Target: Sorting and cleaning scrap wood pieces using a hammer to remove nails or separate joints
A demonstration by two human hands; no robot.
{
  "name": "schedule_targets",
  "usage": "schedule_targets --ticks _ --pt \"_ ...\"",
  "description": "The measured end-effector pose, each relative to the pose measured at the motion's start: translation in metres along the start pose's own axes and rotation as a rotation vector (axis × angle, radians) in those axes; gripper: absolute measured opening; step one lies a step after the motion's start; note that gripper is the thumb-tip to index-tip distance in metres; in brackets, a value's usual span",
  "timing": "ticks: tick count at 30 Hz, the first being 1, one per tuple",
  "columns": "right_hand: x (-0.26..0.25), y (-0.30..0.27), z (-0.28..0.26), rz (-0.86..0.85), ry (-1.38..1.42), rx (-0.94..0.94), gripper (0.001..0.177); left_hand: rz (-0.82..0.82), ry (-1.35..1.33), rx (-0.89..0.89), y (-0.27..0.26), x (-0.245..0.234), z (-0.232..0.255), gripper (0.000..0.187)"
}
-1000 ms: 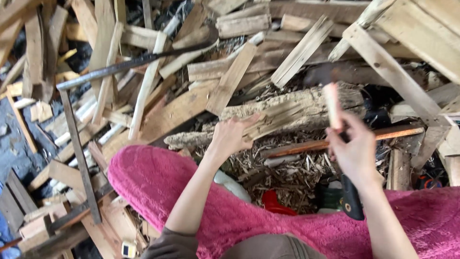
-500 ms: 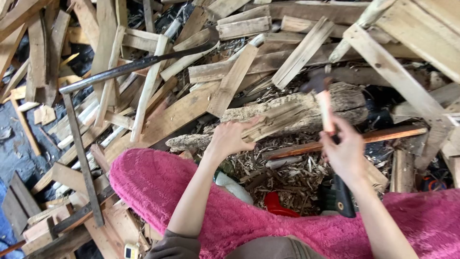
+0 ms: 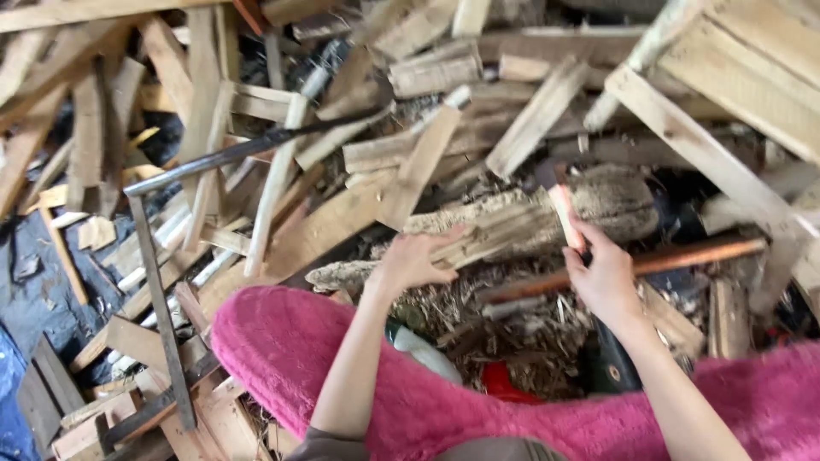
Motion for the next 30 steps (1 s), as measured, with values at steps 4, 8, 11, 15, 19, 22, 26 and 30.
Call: schedule_targets --ticks 4,8,11,15,19,22,26,30 --pt "-0.019 -0.008 -0.021 0.052 0.155 -0.010 0.031 0.049 0.056 0.031 0.003 0.012 -0.013 0.072" --pt "-0.039 -0.021 -0.035 0.150 0.209 -0.107 0.022 0.013 -0.023 -0.023 -0.007 0.004 0.002 0.074" --pt "-0.032 -0.028 -0.031 0.267 0.256 -0.135 0.025 0.007 -0.011 -0.036 -0.009 -0.002 0.005 0.072" --pt "-0.009 -0.026 -0.016 0.010 0.086 -0.042 0.026 0.029 0.051 0.003 -0.011 -0.010 0.011 0.070" --pt "-0.005 -0.019 -0.006 0.031 0.270 0.040 0.033 0.098 0.170 0.005 0.004 0.007 -0.008 0.073" --pt "-0.031 -0.024 -0.036 0.020 0.180 -0.067 0.040 -0.008 0.117 -0.079 0.005 0.001 0.004 0.089" --pt "-0.035 -0.033 -0.032 0.198 0.211 -0.400 0.040 0.021 0.092 -0.074 0.002 0.000 0.005 0.090" --pt "-0.011 -0.033 -0.027 0.100 -0.021 -0.180 0.031 0.042 0.100 -0.052 0.002 0.003 -0.001 0.080"
Point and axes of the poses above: each hand's wrist, its own y-axis towards the middle knuckle, its own x-axis out of the palm, z = x × y, the point moved 3 cm from there along y, towards the middle knuckle, and after that the axes turned 1 degree about -x, right-handed, at the moved point
